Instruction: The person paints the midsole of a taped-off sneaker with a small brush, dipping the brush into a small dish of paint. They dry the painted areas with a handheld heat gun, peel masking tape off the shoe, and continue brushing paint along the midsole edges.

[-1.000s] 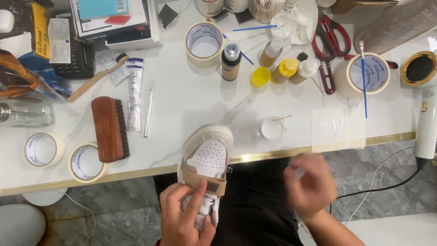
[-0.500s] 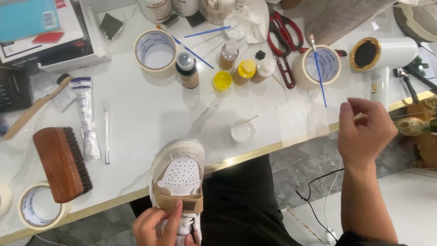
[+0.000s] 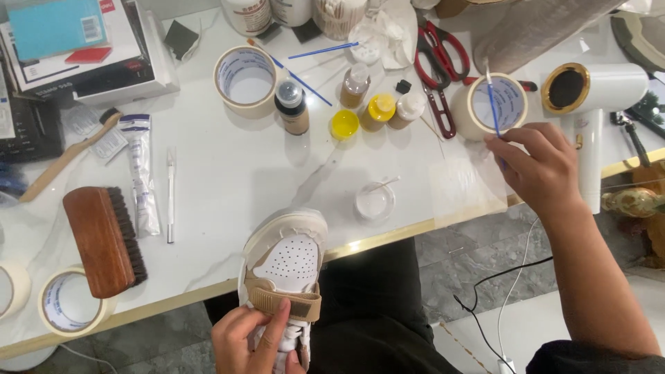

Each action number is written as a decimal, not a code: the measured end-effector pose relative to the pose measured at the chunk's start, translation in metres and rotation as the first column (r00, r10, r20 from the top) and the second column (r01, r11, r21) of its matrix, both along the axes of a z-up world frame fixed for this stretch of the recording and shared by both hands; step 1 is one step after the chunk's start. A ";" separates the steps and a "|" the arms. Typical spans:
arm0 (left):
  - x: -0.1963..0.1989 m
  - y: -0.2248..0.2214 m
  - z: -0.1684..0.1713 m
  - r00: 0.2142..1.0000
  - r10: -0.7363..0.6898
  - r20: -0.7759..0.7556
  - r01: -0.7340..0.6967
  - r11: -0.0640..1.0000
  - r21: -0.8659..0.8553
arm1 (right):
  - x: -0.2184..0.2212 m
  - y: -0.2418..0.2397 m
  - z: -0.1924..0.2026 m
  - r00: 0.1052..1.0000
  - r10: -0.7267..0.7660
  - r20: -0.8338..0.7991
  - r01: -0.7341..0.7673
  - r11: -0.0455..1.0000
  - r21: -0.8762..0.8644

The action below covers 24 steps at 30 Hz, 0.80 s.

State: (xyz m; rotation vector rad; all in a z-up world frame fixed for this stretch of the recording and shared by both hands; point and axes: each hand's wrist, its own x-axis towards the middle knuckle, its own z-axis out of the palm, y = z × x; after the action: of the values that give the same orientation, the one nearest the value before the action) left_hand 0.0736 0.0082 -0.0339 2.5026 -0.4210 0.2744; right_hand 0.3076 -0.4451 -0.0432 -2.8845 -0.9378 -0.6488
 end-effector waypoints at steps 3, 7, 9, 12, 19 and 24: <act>-0.006 0.002 -0.004 0.988 0.092 -0.122 -0.089 0.996 0.031 | -0.017 0.008 0.010 0.999 0.010 0.044 -0.013 0.997 0.072; -0.009 -0.003 -0.002 0.991 0.043 -0.127 -0.048 0.998 -0.033 | -0.061 0.014 0.010 0.996 0.031 0.088 -0.084 0.711 0.698; -0.008 -0.007 0.004 0.987 0.075 -0.140 -0.075 0.997 0.004 | -0.068 0.044 0.022 0.995 0.081 0.060 -0.090 0.451 0.888; -0.007 -0.008 0.005 0.982 0.129 -0.139 -0.130 0.992 0.006 | -0.056 0.107 0.055 0.964 0.264 0.036 -0.150 0.425 0.893; -0.004 -0.003 0.001 0.994 0.074 -0.080 -0.076 0.997 -0.025 | -0.037 0.142 0.045 0.911 0.354 -0.212 -0.088 0.670 0.737; -0.008 -0.006 0.001 0.987 0.123 -0.103 -0.126 0.992 -0.027 | -0.032 0.150 0.041 0.895 0.335 -0.293 -0.037 0.712 0.702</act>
State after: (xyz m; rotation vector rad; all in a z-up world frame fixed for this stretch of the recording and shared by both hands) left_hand 0.0661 0.0019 -0.0330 2.5013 -0.2173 0.2002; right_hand 0.2757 -0.2953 -0.0024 -2.0933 -0.7151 -0.2663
